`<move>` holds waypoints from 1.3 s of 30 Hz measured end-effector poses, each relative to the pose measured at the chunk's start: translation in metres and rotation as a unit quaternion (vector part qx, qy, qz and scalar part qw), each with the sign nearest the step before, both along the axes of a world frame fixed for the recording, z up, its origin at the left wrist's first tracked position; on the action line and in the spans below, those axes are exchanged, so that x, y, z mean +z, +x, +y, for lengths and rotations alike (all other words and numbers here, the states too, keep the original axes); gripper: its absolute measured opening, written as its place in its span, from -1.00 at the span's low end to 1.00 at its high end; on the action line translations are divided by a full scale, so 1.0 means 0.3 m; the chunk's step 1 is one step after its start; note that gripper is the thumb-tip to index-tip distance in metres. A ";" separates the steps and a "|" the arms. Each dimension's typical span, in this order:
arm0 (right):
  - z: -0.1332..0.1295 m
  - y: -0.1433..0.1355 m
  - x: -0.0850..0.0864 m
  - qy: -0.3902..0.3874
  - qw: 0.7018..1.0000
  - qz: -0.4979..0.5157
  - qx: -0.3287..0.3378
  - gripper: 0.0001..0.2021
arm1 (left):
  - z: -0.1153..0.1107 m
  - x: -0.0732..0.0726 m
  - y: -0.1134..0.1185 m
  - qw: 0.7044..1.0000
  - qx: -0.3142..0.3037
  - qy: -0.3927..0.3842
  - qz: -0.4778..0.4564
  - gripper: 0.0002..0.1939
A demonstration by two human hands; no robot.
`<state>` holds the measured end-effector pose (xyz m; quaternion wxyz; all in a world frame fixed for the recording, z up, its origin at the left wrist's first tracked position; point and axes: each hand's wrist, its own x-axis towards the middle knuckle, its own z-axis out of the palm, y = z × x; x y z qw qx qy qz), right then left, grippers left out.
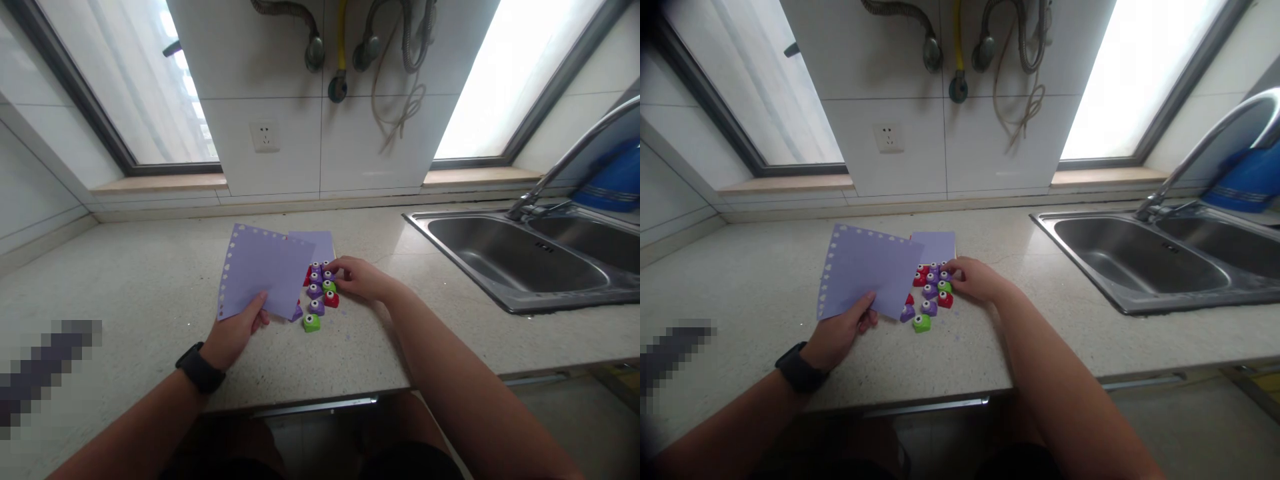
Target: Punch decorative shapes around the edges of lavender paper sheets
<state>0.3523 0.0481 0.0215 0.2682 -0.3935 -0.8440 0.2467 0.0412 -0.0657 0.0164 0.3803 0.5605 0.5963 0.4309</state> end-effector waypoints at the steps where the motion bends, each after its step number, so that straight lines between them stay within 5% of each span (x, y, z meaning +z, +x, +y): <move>1: 0.000 -0.001 -0.001 -0.005 1.000 0.001 -0.001 -0.58 | -0.004 0.002 0.000 1.000 -0.007 -0.009 0.005 -0.41; 11: -0.020 0.005 0.016 -0.008 0.999 -0.033 0.000 -0.46 | -0.004 0.006 0.005 0.999 -0.012 -0.034 -0.028 -0.49; 25: -0.027 -0.001 0.026 -0.033 0.997 -0.050 -0.054 -0.71 | -0.004 0.009 0.005 0.998 -0.021 -0.050 -0.036 -0.51; 32: -0.026 -0.009 0.029 -0.086 0.985 0.134 -0.073 -0.71 | -0.011 0.023 0.010 0.998 -0.018 -0.053 -0.026 -0.49; 39: -0.041 -0.048 0.066 -0.191 0.888 0.418 -0.025 -0.66 | -0.013 0.029 0.014 0.998 -0.013 -0.053 -0.016 -0.49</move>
